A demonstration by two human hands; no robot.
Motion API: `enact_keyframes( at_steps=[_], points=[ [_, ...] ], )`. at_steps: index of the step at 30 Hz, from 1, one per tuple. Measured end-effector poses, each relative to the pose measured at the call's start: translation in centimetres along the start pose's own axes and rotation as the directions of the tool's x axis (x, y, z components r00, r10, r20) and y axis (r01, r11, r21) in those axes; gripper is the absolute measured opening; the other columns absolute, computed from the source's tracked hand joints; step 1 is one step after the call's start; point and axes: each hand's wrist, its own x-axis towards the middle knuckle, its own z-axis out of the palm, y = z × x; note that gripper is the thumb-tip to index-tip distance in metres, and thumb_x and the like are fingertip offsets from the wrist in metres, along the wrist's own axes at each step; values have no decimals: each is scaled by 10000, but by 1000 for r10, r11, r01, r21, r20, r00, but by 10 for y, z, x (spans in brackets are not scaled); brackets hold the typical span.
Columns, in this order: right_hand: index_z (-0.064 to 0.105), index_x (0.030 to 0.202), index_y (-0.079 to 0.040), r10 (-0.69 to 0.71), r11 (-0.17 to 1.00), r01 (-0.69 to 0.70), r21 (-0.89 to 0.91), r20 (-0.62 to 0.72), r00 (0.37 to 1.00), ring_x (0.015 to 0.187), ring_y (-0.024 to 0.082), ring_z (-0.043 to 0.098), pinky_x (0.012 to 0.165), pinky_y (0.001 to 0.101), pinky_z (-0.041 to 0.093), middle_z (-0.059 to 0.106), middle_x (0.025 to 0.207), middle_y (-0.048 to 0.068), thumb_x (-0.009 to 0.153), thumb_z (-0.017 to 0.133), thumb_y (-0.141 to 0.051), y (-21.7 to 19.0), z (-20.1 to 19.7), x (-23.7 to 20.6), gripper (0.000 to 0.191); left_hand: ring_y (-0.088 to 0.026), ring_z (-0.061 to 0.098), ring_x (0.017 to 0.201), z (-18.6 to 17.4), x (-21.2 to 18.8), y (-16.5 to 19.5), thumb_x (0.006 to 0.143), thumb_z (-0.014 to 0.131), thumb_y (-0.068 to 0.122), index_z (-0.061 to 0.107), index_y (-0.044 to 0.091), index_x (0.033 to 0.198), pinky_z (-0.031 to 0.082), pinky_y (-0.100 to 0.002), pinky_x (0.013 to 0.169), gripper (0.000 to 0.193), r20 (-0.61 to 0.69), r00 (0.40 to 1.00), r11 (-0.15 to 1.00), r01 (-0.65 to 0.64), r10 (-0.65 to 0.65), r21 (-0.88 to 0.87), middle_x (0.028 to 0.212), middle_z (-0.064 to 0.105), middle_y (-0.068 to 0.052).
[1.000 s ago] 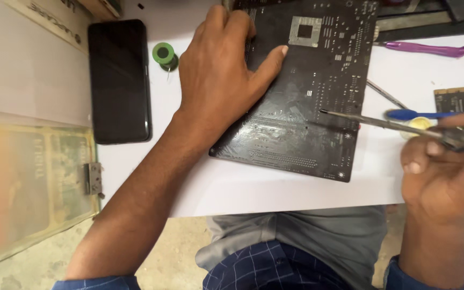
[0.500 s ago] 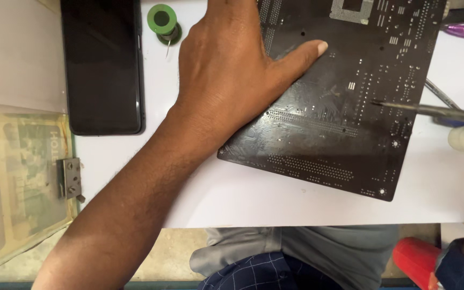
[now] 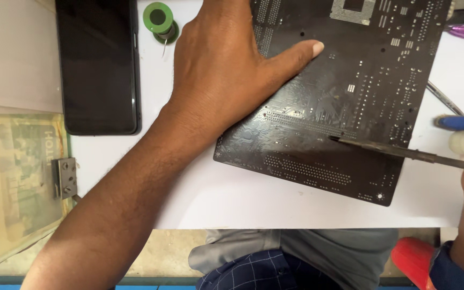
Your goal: The person holds a computer motherboard over a white work surface and uses a soldering iron to work on solder points along its back edge, steadying the board with the other hand. They reposition the board and continue soldering, then lift and turn the board near the end.
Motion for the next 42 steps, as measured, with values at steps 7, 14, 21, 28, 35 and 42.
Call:
enact_keyframes(
  at_steps=[7, 14, 21, 28, 35, 42],
  points=[
    [492, 987, -39, -54, 992, 58, -110, 42, 998, 750, 167, 581, 738, 264, 501, 554, 885, 79, 1155, 573, -140, -11, -9, 2, 212, -281, 721, 779, -3, 2, 7, 902, 839, 499, 530, -74, 1226, 603, -425, 594, 727, -28, 999, 999, -37, 38, 32, 1014, 630, -217],
    [478, 942, -46, -82, 974, 94, -207, 66, 994, 778, 166, 599, 771, 265, 522, 565, 898, 81, 1142, 599, -92, -23, -8, 3, 238, -261, 716, 756, -2, 5, 7, 908, 823, 494, 519, -78, 1243, 604, -403, 565, 729, -12, 999, 999, -34, 35, 23, 1011, 617, -218],
    [465, 897, -53, -91, 962, 111, -247, 94, 991, 805, 164, 617, 804, 265, 544, 575, 910, 84, 1129, 624, -45, -23, -8, 1, 282, -244, 715, 740, -5, 9, 8, 914, 821, 497, 508, -80, 1261, 601, -386, 544, 742, -9, 999, 999, -38, 38, 27, 1015, 613, -216],
    [498, 969, -60, -20, 998, 26, -51, 109, 994, 888, 150, 663, 823, 275, 575, 608, 966, 77, 1142, 574, -102, -11, -11, 6, 193, -296, 734, 813, -7, 8, 5, 915, 834, 493, 496, -74, 1277, 618, -422, 608, 753, -56, 995, 995, -85, 88, 49, 1067, 625, -243],
    [515, 1071, -39, 259, 737, -334, 588, 211, 942, 983, 159, 657, 834, 289, 556, 613, 1057, 95, 1186, 491, -150, -9, -3, 7, 161, -313, 743, 851, -12, 7, 4, 896, 830, 504, 466, -63, 1312, 625, -432, 625, 792, -51, 998, 999, -43, 45, 30, 1127, 620, -247],
    [532, 1174, -19, 214, -725, -274, 632, 585, 782, 1079, 167, 651, 845, 304, 536, 617, 1147, 113, 1230, 408, -197, -9, 4, 8, 224, -311, 743, 830, -15, 6, 3, 870, 825, 526, 463, -53, 1336, 620, -430, 589, 826, -69, 997, 998, -34, 37, 53, 1158, 619, -252]
  ],
)
